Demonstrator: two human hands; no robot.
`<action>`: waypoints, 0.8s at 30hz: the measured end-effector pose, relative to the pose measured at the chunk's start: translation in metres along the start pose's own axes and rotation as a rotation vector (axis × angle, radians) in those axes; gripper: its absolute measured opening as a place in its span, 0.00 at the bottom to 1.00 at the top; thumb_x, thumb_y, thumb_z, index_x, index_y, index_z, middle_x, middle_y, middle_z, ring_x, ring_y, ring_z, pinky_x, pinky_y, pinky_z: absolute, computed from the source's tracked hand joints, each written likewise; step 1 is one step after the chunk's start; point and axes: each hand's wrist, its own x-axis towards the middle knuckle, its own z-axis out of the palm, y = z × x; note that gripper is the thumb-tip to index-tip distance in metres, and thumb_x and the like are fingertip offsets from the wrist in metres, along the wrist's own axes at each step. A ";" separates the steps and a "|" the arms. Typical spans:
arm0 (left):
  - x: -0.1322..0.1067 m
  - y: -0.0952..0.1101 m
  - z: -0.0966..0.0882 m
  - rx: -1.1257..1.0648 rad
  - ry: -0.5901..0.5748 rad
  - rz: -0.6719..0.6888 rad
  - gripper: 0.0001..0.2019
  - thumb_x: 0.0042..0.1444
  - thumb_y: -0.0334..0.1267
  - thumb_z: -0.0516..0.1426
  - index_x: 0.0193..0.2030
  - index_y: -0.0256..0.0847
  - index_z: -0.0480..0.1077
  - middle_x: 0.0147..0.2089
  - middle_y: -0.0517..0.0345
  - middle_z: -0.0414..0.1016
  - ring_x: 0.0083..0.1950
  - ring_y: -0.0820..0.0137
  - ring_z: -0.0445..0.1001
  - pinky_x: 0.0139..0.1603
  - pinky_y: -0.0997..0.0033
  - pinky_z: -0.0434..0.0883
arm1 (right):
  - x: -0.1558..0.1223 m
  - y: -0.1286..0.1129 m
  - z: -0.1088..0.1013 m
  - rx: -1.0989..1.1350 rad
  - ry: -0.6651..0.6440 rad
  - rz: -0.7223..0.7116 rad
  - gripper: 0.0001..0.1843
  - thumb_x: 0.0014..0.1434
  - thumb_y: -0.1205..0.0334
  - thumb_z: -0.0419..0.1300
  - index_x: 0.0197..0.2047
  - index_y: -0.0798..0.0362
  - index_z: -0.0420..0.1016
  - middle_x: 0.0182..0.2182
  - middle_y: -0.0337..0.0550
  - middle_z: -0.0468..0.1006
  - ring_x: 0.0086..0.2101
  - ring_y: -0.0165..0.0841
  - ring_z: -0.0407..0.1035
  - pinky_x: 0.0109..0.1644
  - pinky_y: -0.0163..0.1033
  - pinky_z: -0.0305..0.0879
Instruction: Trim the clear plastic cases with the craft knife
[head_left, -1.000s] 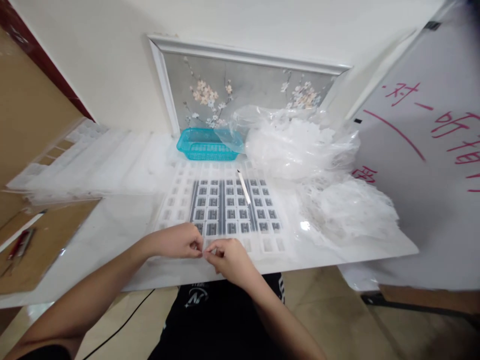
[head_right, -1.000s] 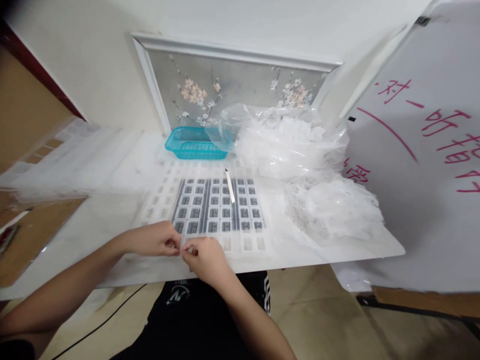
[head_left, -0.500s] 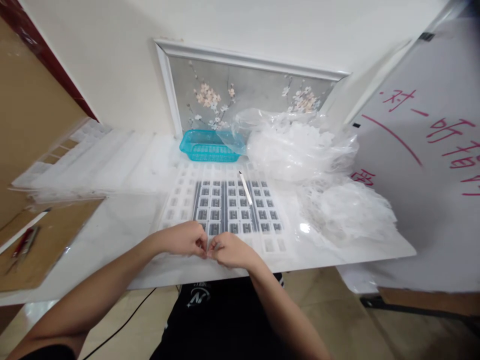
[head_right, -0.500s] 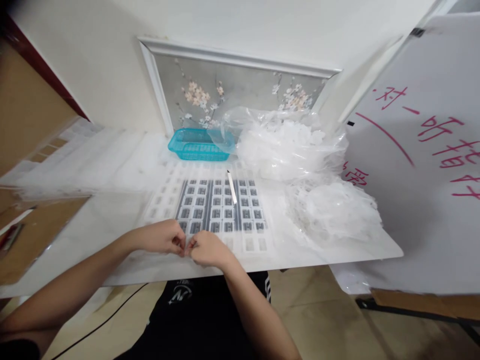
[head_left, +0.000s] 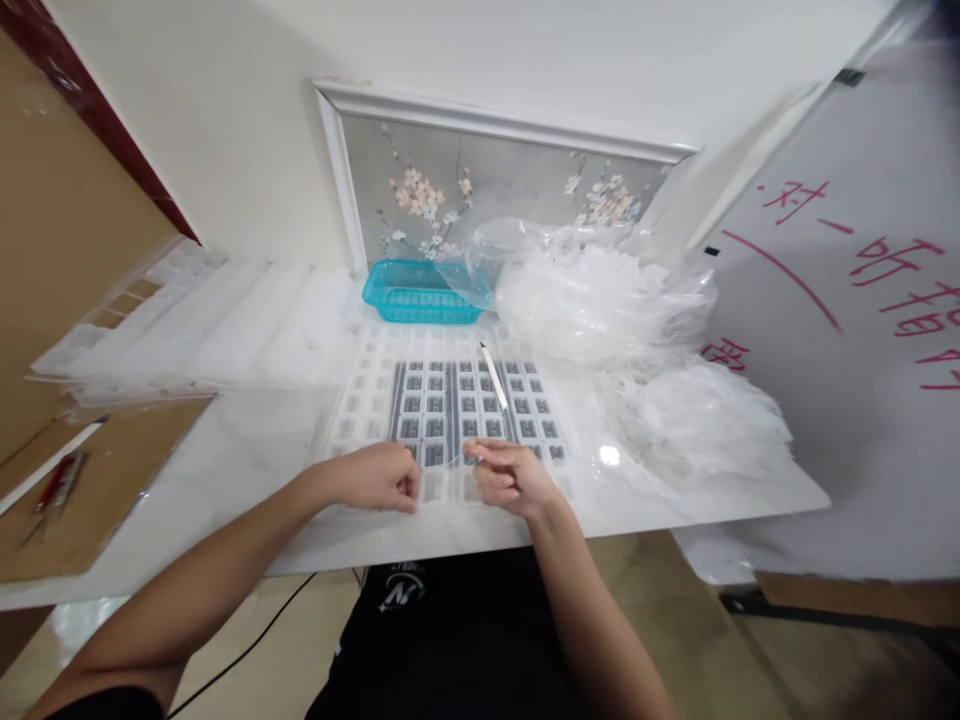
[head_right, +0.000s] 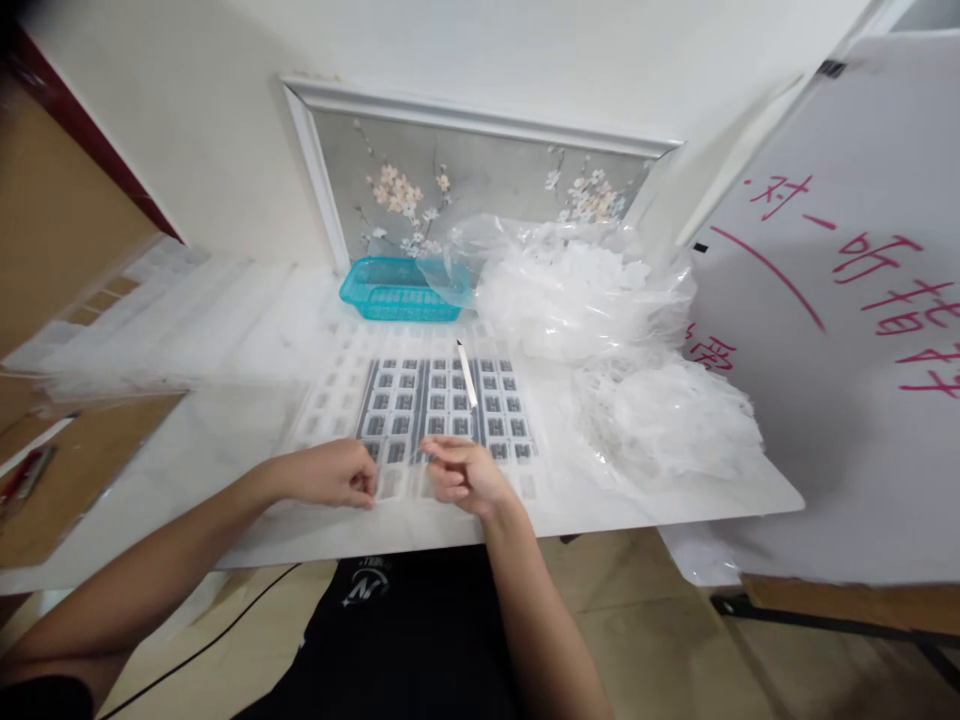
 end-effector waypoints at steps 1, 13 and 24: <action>0.000 -0.001 -0.001 -0.021 -0.008 -0.005 0.07 0.51 0.41 0.62 0.29 0.40 0.76 0.27 0.58 0.75 0.29 0.71 0.72 0.30 0.73 0.62 | -0.011 -0.003 -0.006 0.049 0.048 -0.067 0.08 0.56 0.61 0.59 0.37 0.52 0.63 0.15 0.24 0.46 0.15 0.21 0.34 0.16 0.26 0.35; 0.002 0.006 -0.011 -0.242 0.126 0.127 0.18 0.55 0.50 0.60 0.24 0.37 0.69 0.21 0.61 0.66 0.24 0.75 0.64 0.26 0.74 0.59 | -0.149 -0.082 -0.113 -0.946 1.423 -0.506 0.22 0.55 0.54 0.60 0.52 0.54 0.71 0.31 0.45 0.77 0.25 0.31 0.68 0.27 0.35 0.60; 0.050 0.064 0.025 -0.156 0.176 -0.124 0.16 0.55 0.51 0.58 0.35 0.40 0.78 0.21 0.59 0.71 0.21 0.73 0.66 0.22 0.74 0.56 | -0.069 0.001 0.008 -1.286 0.552 0.012 0.18 0.60 0.53 0.58 0.47 0.56 0.78 0.20 0.41 0.78 0.22 0.32 0.71 0.31 0.34 0.64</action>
